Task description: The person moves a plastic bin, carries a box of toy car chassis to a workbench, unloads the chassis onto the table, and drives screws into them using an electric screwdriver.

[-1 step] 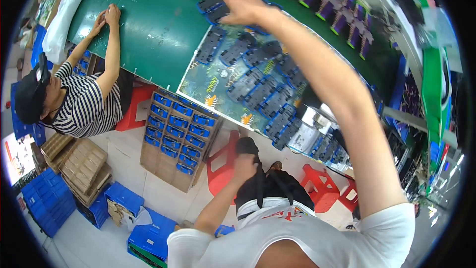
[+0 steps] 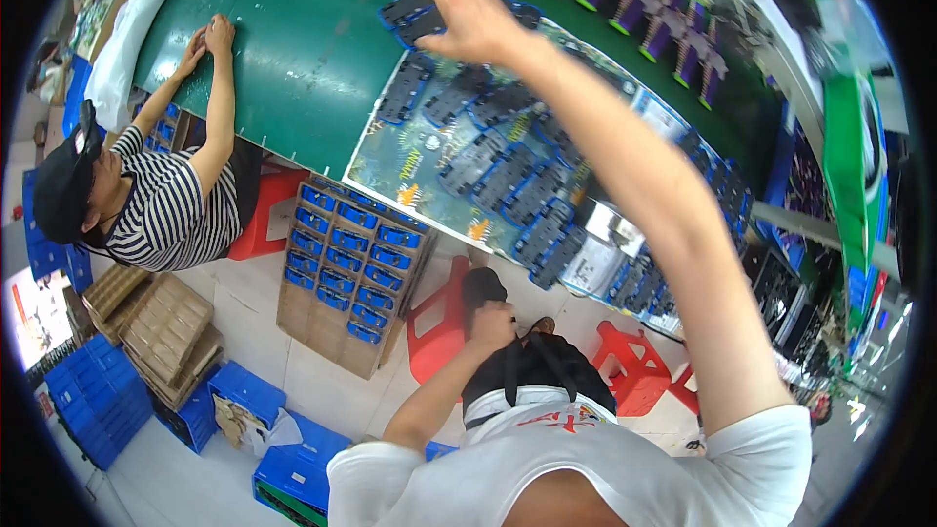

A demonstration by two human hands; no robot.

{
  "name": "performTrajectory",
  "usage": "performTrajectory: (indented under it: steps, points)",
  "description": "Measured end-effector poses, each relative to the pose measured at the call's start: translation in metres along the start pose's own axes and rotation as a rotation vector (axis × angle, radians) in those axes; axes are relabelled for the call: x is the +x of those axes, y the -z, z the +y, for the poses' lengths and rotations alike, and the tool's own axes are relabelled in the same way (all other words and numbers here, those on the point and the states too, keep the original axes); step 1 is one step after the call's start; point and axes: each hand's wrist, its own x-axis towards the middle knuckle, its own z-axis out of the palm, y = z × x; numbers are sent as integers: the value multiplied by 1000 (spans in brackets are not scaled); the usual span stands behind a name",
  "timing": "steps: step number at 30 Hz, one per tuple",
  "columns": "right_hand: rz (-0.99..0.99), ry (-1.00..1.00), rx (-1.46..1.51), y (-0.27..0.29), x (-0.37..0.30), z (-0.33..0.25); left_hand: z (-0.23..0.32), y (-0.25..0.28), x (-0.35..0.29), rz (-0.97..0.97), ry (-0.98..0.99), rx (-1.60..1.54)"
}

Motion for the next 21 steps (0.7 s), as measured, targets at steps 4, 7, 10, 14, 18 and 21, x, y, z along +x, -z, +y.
performTrajectory:
  steps: [4,7,10,14,18,21]
  points:
    - [302,-153,351,96,-156,-139,55,-101,18,-711,-237,456]
    - [145,-333,389,135,-337,-224,44,-175,-3,-830,-290,566]
    - [114,-819,420,146,-546,-281,53,-202,-42,-830,-457,660]
    - [259,-1377,440,157,-699,-341,91,-181,-84,-724,-401,638]
    - [593,-1623,468,90,-803,-348,126,-160,-105,-744,-238,695]
    - [828,-1949,427,16,-886,-368,101,-173,-94,-874,-136,738]
